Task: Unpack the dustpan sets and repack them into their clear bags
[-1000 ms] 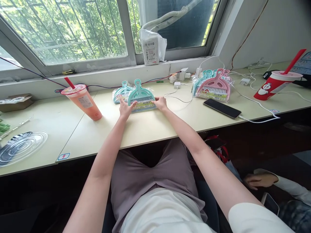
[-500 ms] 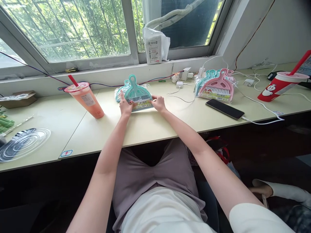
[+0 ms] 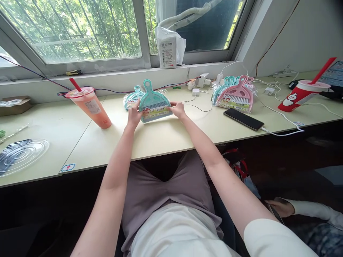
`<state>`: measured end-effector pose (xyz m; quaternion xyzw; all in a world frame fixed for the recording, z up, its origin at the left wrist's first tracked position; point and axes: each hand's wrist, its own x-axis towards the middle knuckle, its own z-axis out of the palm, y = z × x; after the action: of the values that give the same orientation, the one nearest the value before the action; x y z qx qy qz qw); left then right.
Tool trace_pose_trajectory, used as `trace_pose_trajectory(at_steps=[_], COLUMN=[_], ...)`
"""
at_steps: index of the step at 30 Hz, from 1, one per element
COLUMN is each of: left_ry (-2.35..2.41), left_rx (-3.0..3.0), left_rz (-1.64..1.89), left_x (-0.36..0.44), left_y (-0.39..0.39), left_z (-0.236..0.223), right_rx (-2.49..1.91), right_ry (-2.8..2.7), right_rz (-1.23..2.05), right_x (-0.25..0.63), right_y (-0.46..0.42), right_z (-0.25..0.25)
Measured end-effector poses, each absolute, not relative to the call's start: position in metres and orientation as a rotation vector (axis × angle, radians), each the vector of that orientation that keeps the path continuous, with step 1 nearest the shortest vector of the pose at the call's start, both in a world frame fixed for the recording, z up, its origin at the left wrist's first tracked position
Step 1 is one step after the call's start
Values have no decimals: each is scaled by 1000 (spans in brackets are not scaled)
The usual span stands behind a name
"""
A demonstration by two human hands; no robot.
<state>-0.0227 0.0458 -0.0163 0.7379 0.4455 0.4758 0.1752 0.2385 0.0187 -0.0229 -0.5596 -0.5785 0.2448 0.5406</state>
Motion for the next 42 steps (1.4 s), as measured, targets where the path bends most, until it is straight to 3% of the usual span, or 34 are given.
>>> trace_pose_trajectory(at_steps=[11,25,31,42], left_ry=[1080,1036,966,907], left_rx=[1508,1561,1577,1592], left_rz=[1146,970,958,952], left_x=[-18,-12,-4,2], left_y=[31,23,20,13], left_z=[-15,-18,-20,-19], right_rx=[-1352,-1402,-1581,-1548], right_ry=[-1170,-1498,-1389,-1186], right_rz=[731,751,610,703], right_x=[248,244,245,246], right_y=[28,21,19,17], right_z=[-32,-38,-33,-29])
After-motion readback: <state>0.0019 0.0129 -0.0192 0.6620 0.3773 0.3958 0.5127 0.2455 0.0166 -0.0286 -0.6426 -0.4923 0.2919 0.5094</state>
